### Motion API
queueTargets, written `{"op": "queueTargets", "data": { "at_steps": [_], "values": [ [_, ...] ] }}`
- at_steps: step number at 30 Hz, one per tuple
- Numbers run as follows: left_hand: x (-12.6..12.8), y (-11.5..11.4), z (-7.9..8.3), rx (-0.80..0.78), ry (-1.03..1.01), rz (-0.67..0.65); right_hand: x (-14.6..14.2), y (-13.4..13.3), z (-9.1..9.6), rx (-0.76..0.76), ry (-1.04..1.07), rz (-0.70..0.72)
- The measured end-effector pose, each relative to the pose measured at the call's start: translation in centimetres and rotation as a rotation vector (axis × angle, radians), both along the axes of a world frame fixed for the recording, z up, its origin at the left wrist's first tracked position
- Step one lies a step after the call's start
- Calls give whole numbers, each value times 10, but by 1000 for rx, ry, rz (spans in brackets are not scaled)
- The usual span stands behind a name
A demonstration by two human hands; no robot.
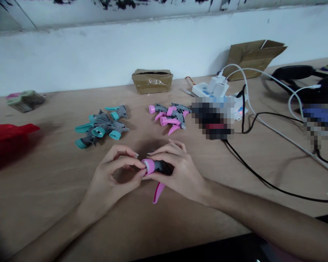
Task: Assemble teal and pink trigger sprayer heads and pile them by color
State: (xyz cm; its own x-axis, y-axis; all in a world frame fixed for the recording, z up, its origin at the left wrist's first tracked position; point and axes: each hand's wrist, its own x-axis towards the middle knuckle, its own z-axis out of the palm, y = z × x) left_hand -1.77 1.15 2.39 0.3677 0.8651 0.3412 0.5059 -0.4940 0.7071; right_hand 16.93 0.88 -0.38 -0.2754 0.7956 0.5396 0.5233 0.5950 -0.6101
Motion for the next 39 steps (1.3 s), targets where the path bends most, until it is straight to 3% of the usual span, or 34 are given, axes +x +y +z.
{"op": "queueTargets", "data": {
  "at_steps": [14, 22, 28, 39],
  "values": [
    [0, -1, 0, 21, 6, 0, 0, 0, 0, 25, 1, 7],
    [-5, 2, 4, -101, -67, 11, 0, 1, 4, -4, 3, -29],
    [-6, 3, 10, -181, -25, -54, 0, 0, 3, -5, -2, -21],
    [-1, 0, 0, -206, -146, 73, -1, 0, 2, -10, -23, 24]
  ]
}}
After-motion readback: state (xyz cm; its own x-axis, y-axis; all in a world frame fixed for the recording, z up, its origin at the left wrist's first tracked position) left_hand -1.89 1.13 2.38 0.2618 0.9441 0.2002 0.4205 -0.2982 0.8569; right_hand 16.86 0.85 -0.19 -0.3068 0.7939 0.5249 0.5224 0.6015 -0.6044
